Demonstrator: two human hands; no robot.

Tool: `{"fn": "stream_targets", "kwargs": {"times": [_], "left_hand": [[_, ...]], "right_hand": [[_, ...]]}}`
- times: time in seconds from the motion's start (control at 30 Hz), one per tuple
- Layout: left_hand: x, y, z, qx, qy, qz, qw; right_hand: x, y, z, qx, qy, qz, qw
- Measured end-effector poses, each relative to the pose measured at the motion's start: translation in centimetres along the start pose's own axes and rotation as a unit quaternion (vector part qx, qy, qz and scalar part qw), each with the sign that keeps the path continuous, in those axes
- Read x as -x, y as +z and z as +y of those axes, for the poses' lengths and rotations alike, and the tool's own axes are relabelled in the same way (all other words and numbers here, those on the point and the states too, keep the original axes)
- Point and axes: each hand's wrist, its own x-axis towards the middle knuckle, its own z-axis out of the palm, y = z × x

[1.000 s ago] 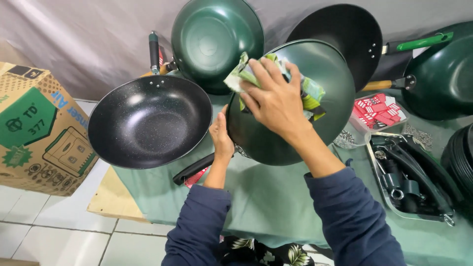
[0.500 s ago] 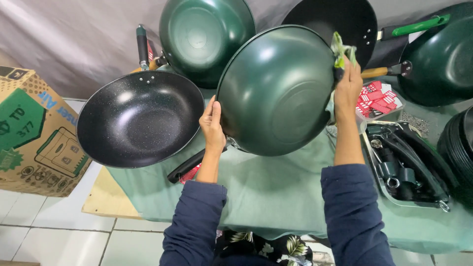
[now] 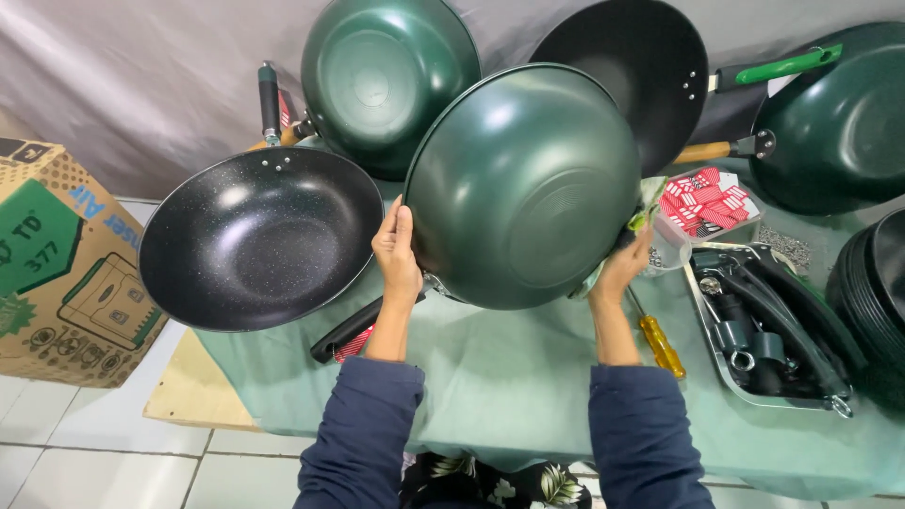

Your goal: Attaching handles to woks using a screwdriver and wiping them clean with a cloth.

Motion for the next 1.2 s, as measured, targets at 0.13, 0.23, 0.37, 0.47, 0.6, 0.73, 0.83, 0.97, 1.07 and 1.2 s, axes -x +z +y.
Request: {"fn": "stream_targets", "kwargs": {"times": [0.13,0.23,0.37,0.47,0.6,0.73,0.83,0.97,1.07,1.2], "left_hand": [[-0.3,0.0,0.0,0.003,-0.012,0.004,1.000],[-0.7,-0.1,0.0,-0.009,-0.008,0.005,1.000],[-0.5,0.4,0.6,0.003,-0.017,0.012,1.000],[-0.8,0.5,0.5,0.007,-0.017,0.013,1.000],[-1.0,0.6,0.8,0.012,-0.021,0.012,1.000],[-0.9,0.7,0.8,0.011,-0.020,0.020,1.000],[-1.0,0.3,0.5,0.012,-0.016,0.024,1.000],[-0.7,-0.5,-0.5,0.000,-0.012,0.014,1.000],[-1.0,-0.7,-0.9,0.000,-0.004,0.012,1.000],[-0.8,-0.7,-1.1,-0.004,0.002,0.010,1.000]], "right_hand": [[3.1,0.0,-3.8,0.102,-0.202,-0.050,0.973],[5.8,0.9,-5.6,0.198,-0.369,-0.088,0.904],[7.9,1.6,-6.4,0.195,-0.507,-0.134,0.829],[6.6,1.4,-5.7,0.180,-0.538,-0.143,0.811],[4.0,0.1,-2.1,0.212,-0.485,-0.115,0.841],[4.2,-0.5,-1.0,0.197,-0.347,-0.122,0.909],[5.1,0.0,-2.1,0.207,-0.342,-0.110,0.910],[7.6,0.4,-3.3,0.221,-0.475,-0.124,0.843],[10.6,1.8,-6.0,0.193,-0.552,-0.146,0.798],[14.4,2.4,-7.5,0.128,-0.605,-0.208,0.758]]}}
